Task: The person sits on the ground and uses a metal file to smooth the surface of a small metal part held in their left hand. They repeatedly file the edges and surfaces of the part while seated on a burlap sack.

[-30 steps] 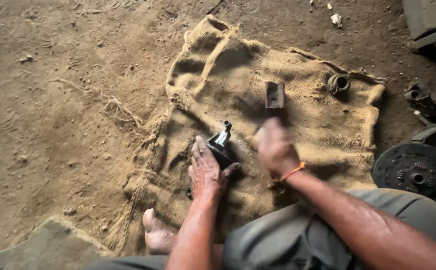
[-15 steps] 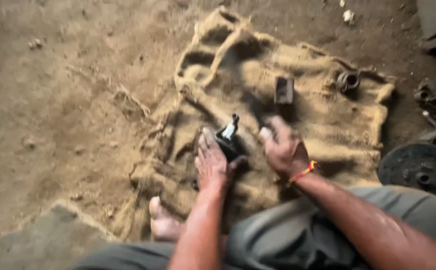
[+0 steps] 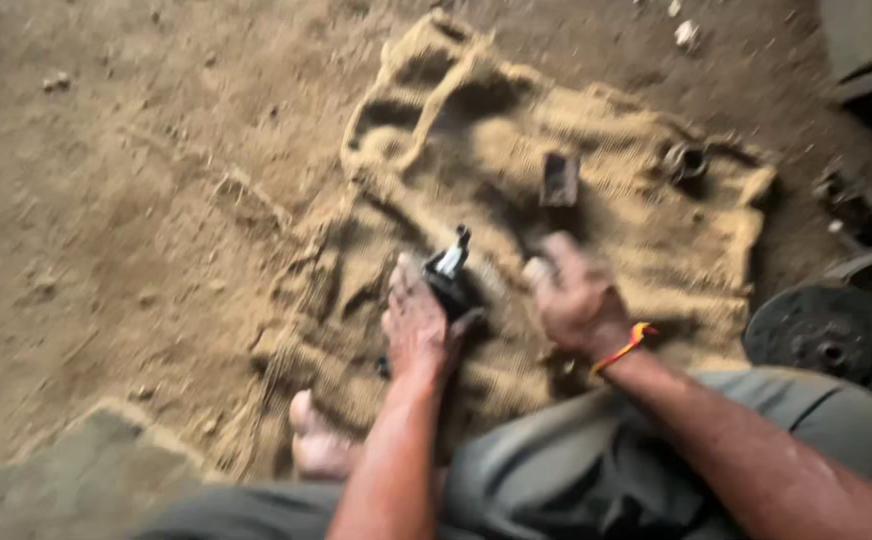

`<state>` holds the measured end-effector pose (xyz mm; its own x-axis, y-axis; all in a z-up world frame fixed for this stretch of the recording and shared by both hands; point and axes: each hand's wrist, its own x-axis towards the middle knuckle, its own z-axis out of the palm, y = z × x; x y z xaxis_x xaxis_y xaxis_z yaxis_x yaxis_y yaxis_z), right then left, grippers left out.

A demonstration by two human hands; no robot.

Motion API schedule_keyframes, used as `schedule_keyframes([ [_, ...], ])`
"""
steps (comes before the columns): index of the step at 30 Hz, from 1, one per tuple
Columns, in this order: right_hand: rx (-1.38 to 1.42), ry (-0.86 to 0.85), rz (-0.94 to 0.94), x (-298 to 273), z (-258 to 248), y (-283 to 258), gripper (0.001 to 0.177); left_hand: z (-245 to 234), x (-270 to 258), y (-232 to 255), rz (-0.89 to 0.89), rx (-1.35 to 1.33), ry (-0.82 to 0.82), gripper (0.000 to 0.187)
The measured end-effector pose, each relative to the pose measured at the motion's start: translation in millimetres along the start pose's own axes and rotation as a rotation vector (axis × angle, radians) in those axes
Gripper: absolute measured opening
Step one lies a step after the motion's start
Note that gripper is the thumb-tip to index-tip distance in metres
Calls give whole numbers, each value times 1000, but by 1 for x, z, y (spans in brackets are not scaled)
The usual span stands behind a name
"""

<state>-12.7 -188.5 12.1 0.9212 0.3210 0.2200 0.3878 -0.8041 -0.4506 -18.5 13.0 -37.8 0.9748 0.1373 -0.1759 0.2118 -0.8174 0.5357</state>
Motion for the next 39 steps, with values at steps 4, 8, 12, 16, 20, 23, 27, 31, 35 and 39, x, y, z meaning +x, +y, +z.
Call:
schedule_keyframes([
  [4,-79,-318,190,0,-23,-16,17,-4,9,10,10,-21,-14,132],
  [8,207,226,183,5,-9,-8,12,-2,-7,-4,31,16,28,130],
  [12,-144,-190,38,0,6,22,24,4,3,-1,-76,-12,-70,131],
  [16,-137,-114,-90,-12,31,21,13,24,-11,-27,63,50,79,109],
  [20,-52,-298,347,2,-8,3,37,14,25,-2,52,-32,2,123],
  [23,242,44,479,6,-17,-10,28,9,2,-14,78,24,36,126],
  [27,5,-195,223,7,-18,-7,27,3,-5,-3,-128,15,-71,134],
  [31,11,-279,194,-4,-18,-6,26,18,-2,-5,77,7,83,129],
  [35,85,65,71,17,-52,6,20,11,2,-4,63,-47,184,130],
  [39,432,90,527,26,-67,14,16,4,-7,7,-46,-68,101,133],
])
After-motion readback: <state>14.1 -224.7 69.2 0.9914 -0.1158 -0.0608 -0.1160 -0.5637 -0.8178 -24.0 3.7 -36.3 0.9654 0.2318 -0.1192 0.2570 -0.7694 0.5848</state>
